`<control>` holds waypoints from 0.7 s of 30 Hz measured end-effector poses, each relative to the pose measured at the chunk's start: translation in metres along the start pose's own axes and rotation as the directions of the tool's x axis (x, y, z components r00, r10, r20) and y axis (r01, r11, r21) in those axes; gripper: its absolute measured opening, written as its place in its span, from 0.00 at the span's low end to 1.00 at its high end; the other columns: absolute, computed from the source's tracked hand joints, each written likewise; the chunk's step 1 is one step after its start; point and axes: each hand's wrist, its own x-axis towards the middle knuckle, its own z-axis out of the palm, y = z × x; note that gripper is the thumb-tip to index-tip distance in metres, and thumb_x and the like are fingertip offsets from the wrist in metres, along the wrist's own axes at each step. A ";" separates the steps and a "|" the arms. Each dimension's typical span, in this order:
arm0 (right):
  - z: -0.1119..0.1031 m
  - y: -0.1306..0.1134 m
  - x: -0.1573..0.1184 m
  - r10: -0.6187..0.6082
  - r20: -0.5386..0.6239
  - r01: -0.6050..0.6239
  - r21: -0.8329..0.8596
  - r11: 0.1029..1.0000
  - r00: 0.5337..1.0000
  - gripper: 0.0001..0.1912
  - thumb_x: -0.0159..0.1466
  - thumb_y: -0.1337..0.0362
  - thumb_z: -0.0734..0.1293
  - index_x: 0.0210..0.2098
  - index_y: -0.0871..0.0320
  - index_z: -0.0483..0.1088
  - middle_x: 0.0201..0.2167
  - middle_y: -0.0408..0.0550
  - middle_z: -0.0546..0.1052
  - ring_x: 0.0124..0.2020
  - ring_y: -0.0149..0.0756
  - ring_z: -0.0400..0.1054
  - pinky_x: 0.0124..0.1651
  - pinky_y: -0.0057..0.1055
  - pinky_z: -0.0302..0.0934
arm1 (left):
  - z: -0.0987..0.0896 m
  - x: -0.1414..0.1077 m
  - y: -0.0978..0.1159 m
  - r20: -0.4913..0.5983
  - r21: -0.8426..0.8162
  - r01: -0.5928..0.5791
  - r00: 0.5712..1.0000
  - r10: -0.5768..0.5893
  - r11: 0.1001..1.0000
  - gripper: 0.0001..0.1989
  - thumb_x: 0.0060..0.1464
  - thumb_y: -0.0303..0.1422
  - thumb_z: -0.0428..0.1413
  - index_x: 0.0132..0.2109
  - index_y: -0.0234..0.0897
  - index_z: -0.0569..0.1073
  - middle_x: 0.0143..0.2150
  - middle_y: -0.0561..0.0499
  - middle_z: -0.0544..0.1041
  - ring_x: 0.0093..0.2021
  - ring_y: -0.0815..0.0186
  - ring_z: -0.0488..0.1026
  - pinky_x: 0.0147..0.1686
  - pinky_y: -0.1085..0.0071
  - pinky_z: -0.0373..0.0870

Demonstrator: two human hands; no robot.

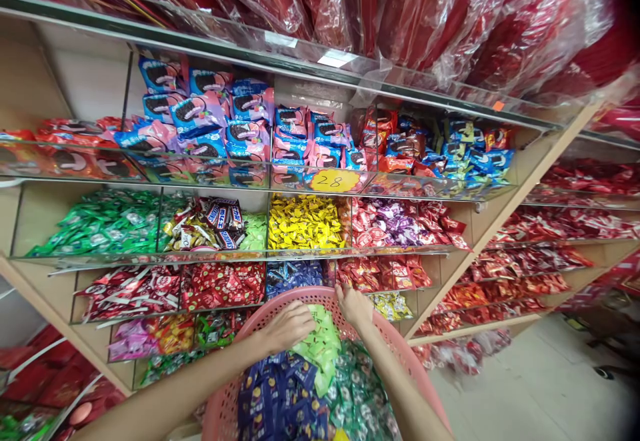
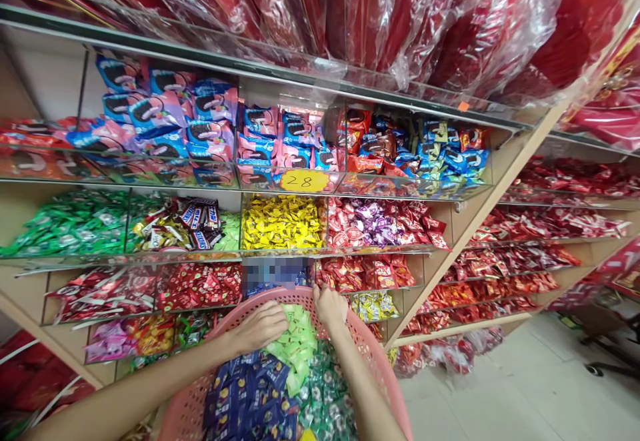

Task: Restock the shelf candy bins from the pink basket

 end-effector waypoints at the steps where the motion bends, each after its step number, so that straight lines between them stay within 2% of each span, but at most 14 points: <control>1: 0.000 0.000 0.000 -0.001 -0.003 0.001 0.002 1.000 1.000 0.29 0.62 0.50 0.42 0.42 0.57 0.66 0.32 0.54 0.75 0.37 0.41 0.69 0.38 0.34 0.57 | 0.000 0.000 0.000 0.002 0.010 -0.002 1.000 0.002 1.000 0.10 0.57 0.30 0.42 0.34 0.37 0.67 0.31 0.53 0.69 0.37 0.68 0.61 0.42 0.69 0.52; 11: -0.004 -0.002 -0.004 -0.004 -0.003 0.004 0.007 1.000 1.000 0.28 0.62 0.50 0.43 0.42 0.57 0.66 0.33 0.53 0.75 0.38 0.41 0.69 0.39 0.34 0.57 | 0.003 -0.001 0.002 -0.015 0.063 -0.030 0.999 0.031 0.998 0.11 0.58 0.29 0.41 0.34 0.36 0.68 0.28 0.52 0.67 0.36 0.67 0.62 0.43 0.67 0.54; 21: -0.002 -0.002 -0.005 -0.007 0.012 0.007 0.002 1.000 1.000 0.29 0.62 0.50 0.42 0.42 0.59 0.66 0.34 0.56 0.75 0.39 0.42 0.69 0.41 0.36 0.56 | -0.002 -0.002 0.005 -0.026 0.078 0.011 1.000 -0.009 0.997 0.10 0.56 0.26 0.43 0.32 0.36 0.68 0.30 0.51 0.67 0.37 0.66 0.62 0.44 0.66 0.54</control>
